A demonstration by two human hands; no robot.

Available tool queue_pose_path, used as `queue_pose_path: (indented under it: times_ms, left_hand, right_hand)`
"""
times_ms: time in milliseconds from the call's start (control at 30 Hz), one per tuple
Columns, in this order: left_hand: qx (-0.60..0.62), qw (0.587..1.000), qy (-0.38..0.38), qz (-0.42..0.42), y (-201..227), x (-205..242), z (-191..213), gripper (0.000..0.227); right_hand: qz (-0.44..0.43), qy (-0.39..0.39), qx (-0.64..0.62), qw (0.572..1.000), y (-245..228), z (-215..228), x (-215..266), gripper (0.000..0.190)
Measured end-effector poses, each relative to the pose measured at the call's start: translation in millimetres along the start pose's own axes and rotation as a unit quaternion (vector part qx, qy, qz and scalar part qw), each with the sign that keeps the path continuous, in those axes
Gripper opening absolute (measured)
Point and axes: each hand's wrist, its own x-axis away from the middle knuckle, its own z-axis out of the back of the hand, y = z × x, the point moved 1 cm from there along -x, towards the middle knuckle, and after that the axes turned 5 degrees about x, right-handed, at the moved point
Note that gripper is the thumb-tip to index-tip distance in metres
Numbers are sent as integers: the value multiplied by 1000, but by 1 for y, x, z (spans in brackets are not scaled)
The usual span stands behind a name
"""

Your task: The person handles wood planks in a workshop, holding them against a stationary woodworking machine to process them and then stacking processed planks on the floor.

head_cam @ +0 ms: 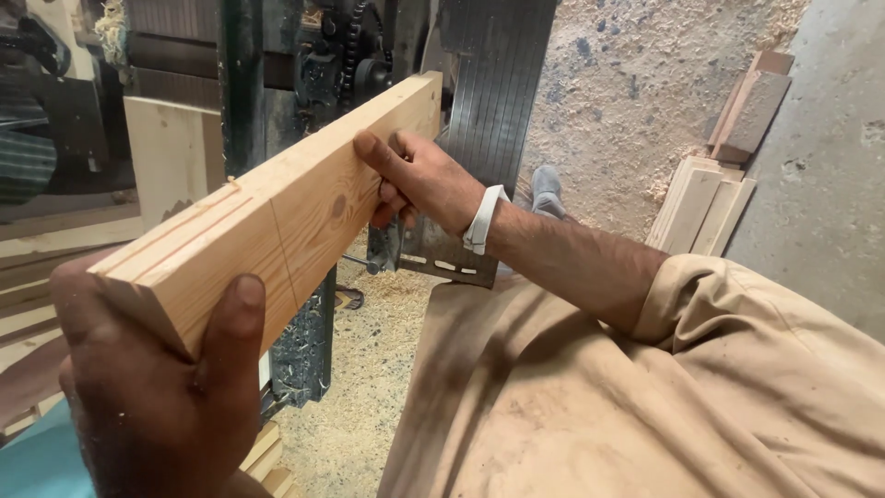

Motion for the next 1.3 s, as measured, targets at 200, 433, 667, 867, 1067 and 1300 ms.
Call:
queue_pose_path:
  times_ms: [200,433,667,867,1067,1300]
  left_hand:
    - [17,1000,4,-5,5,-3,-5,53]
    - [29,1000,6,-8,13,-7,-8,50]
    - [98,995,34,-12,-5,14,-22,49]
    - [114,989,92,24,-66,74,-73,73]
    - [363,923,123,-33,-142,144,-148,51]
    - [418,895,144,66,-215,233,-236,53]
  right_hand:
    - [-1,-2,-6,1000,4,2,-4,93]
    - [0,-3,-24,1000,10,5,-8,91]
    - [12,0,-17,1000,21,2,-7,89]
    - [27,12,25,999,44,-13,12,80]
    - [53,-9,44,998,102,-31,23,69]
    - [34,-17,140,989,185,-62,45,62]
